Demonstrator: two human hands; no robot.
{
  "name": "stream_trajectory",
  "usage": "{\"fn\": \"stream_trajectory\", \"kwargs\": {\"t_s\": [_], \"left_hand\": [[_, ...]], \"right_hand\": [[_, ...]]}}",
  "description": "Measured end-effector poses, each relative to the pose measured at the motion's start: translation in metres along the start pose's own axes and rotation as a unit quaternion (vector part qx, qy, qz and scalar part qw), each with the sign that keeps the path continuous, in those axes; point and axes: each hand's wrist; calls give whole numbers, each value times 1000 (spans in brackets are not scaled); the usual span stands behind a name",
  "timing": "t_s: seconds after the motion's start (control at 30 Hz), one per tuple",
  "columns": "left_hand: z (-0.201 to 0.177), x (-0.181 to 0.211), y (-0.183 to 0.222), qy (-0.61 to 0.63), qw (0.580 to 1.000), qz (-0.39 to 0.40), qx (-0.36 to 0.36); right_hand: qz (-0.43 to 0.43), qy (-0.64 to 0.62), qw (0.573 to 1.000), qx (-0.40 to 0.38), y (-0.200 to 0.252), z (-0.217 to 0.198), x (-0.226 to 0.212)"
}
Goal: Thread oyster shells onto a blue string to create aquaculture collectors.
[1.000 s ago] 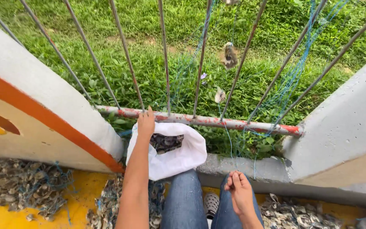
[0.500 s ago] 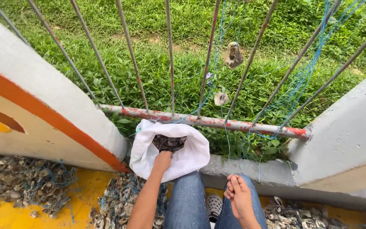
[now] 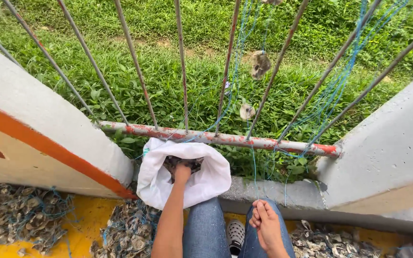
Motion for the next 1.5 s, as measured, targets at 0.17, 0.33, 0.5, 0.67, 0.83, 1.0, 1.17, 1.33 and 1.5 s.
{"fn": "stream_trajectory", "kwargs": {"t_s": [0.17, 0.33, 0.5, 0.67, 0.83, 1.0, 1.17, 1.33, 1.5], "left_hand": [[-59, 47, 51, 204, 971, -121, 32], [-75, 87, 103, 560, 803, -178, 96], [-165, 207, 158, 729, 662, -150, 83], [-188, 250, 171, 717, 695, -53, 3], [-212, 282, 191, 717, 697, -6, -31], [-224, 292, 197, 685, 726, 19, -54], [-209, 254, 182, 706, 708, -13, -24], [-269, 182, 165, 656, 747, -22, 100], [-323, 129, 195, 62, 975, -191, 95]], "right_hand": [[10, -4, 1000, -6, -5, 4, 3], [16, -6, 1000, -24, -6, 12, 5], [5, -2, 998, -58, -5, 24, -12], [-22, 46, 995, -86, -16, 65, -58], [-69, 124, 987, -69, -5, 102, -71], [-41, 163, 980, -103, -22, 113, -78], [2, 21, 992, -123, -28, 105, -97], [64, -196, 964, -169, -30, 57, -90], [112, -310, 894, -305, -20, 62, -96]]}}
Point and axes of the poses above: each hand's wrist, its own y-axis away from the middle knuckle, its own z-axis out of the palm, x = y × z, and after that the axes turned 4 degrees about -x, right-handed
